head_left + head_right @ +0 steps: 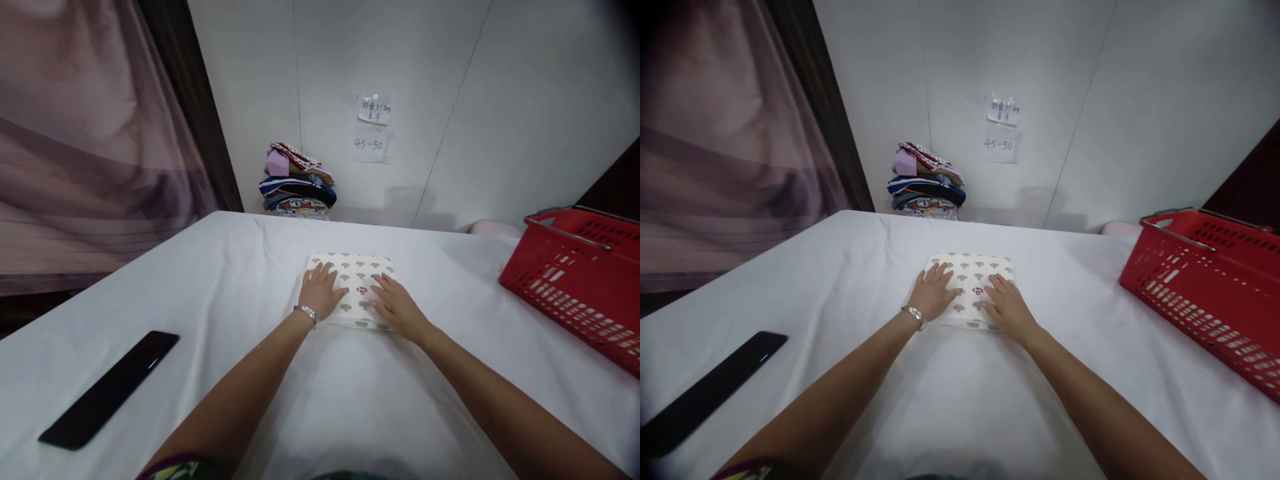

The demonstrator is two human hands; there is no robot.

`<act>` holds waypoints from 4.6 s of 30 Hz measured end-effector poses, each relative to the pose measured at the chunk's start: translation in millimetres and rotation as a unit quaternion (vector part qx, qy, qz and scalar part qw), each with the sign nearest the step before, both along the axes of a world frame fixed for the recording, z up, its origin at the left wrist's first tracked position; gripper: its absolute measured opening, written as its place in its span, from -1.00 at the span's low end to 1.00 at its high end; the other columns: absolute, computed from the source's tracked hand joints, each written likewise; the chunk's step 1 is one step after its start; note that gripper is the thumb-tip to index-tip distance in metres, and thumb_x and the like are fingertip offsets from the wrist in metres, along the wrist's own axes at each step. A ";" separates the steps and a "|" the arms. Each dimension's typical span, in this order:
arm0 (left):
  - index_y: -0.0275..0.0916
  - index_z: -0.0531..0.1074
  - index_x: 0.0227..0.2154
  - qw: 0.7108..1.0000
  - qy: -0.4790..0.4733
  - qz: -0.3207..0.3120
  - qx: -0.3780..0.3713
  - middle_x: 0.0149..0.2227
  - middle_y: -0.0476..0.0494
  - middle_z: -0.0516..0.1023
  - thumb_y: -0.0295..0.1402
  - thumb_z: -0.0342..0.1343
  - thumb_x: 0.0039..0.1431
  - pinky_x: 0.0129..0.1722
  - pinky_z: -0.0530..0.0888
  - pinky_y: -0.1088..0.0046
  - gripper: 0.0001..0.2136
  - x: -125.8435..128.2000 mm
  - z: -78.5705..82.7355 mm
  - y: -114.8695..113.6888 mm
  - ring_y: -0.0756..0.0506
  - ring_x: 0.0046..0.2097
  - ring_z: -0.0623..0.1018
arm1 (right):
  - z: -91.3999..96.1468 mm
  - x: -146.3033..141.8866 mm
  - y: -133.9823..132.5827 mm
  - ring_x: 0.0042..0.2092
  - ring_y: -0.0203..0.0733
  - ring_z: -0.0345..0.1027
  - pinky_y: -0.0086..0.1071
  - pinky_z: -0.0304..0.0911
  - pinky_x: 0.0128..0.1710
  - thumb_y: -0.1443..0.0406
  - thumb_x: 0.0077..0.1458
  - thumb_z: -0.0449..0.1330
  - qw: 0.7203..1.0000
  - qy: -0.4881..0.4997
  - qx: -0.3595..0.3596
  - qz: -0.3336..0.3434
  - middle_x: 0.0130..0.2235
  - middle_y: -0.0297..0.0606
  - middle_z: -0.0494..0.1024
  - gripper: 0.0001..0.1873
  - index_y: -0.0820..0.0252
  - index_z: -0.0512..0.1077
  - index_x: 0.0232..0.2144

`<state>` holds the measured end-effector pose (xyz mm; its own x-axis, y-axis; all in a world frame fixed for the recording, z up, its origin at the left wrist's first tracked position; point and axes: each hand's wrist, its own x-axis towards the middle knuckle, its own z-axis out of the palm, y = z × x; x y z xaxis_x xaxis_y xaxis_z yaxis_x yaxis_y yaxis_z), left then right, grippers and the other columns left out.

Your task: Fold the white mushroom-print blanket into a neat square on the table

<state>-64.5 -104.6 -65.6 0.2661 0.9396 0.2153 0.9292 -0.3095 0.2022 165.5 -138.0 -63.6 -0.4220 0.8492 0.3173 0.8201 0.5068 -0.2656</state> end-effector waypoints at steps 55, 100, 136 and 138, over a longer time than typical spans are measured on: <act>-0.23 0.03 0.21 0.996 -0.030 0.052 -0.067 0.30 -0.13 -0.10 0.04 -0.27 0.15 0.23 -0.18 0.09 -0.36 22.5 -29.9 35.9 -0.21 0.30 -0.17 | -39.3 21.4 120.4 0.30 -0.05 -0.39 -0.11 -0.15 0.20 -0.08 0.13 -0.19 0.988 -0.045 -0.128 -0.072 0.29 -0.20 -0.11 -0.26 0.22 -0.01 0.23; -0.27 0.19 0.12 0.980 -0.176 0.097 0.001 0.23 -0.20 0.11 -0.54 -0.10 0.07 0.19 0.15 0.27 -0.51 -1.8 -44.0 -6.8 -0.13 0.23 0.13 | -11.1 -0.9 -54.2 0.15 -0.01 0.10 -0.02 -0.01 0.13 0.14 0.16 -0.04 0.999 0.012 0.040 0.015 0.12 -0.14 0.30 -0.54 0.12 0.24 0.09; -0.13 0.48 -0.19 0.934 -0.326 0.146 -0.022 -0.13 -0.02 0.53 -0.45 -0.03 0.05 -0.01 0.36 0.42 -0.71 -20.5 -49.8 51.8 -0.08 -0.06 0.47 | -41.4 -31.7 -62.4 0.22 0.09 -0.08 0.09 -0.11 0.11 0.31 0.03 0.07 0.989 -0.092 0.090 0.076 0.19 -0.04 0.16 -0.51 0.14 0.25 0.06; -0.14 0.48 -0.20 0.930 -0.333 0.153 -0.022 -0.15 -0.02 0.54 -0.44 -0.04 0.07 -0.04 0.38 0.43 -0.72 -20.8 -49.5 53.6 -0.07 -0.08 0.48 | -41.5 -31.6 -62.5 0.22 0.09 -0.08 0.09 -0.11 0.11 0.32 0.02 0.08 0.989 -0.089 0.086 0.077 0.19 -0.04 0.16 -0.52 0.13 0.27 0.05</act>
